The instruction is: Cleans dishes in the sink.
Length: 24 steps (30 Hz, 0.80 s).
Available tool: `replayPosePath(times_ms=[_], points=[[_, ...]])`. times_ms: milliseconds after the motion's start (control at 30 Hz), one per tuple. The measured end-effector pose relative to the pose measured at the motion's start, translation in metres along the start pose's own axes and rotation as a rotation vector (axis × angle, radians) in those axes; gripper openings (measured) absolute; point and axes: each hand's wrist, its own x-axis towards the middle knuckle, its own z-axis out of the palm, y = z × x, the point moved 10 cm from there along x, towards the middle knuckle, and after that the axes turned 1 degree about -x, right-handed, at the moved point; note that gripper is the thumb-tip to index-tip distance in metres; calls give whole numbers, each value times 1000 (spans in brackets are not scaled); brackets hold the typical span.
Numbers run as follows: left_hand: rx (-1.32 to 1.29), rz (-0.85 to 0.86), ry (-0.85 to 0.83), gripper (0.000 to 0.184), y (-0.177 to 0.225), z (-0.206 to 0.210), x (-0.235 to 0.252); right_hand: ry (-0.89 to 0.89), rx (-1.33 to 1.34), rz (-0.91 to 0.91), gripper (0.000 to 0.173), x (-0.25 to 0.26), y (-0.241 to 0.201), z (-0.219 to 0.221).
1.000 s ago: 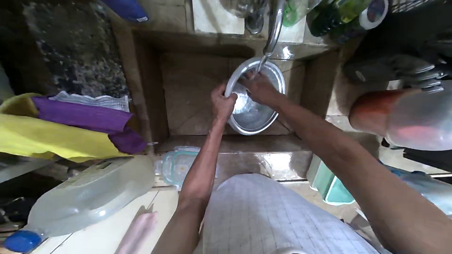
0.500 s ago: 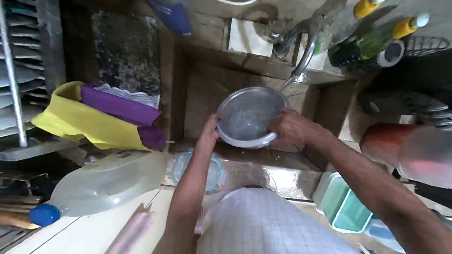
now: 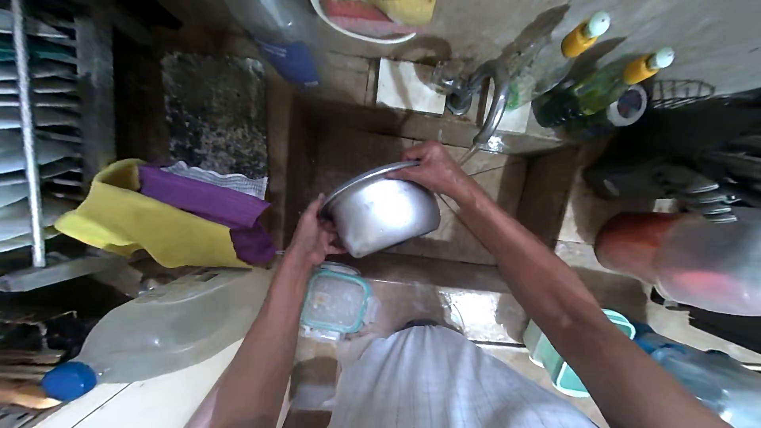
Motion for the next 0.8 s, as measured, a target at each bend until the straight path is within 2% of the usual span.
replayPosePath(times_ms=[67,167,233,300,400,500,567,633,667,700,800], points=[[26,1,-17,55,10,14,21,42,39,50,34,-26,15,-13],[20,71,12,34,24,40,49,-80,18,72,28,-70,33,-15],[19,162,26,43,38,64,56,-153,-92,38,35,-94,48,-10],[55,315,115,46,56,80,52,-254,-245,-11,47,-109,60,2],[269,643,235,34,87,103,26,-468,-354,6,64,-117,81,32],[539,905,250,30,97,124,-5,-588,-271,151,52,-115,108,51],[585,1050,234,37,100,131,-20,-559,-363,110,49,-99,117,59],[580,1107,169,56,102,136,-28,-448,-606,-21,30,-79,120,58],[569,1115,136,62,103,139,-30,-370,-683,-22,29,-69,121,53],[557,1126,111,64,103,142,-32,-280,-730,8,33,-59,124,46],[553,1193,62,65,101,156,-39,-11,-800,141,30,-50,135,35]])
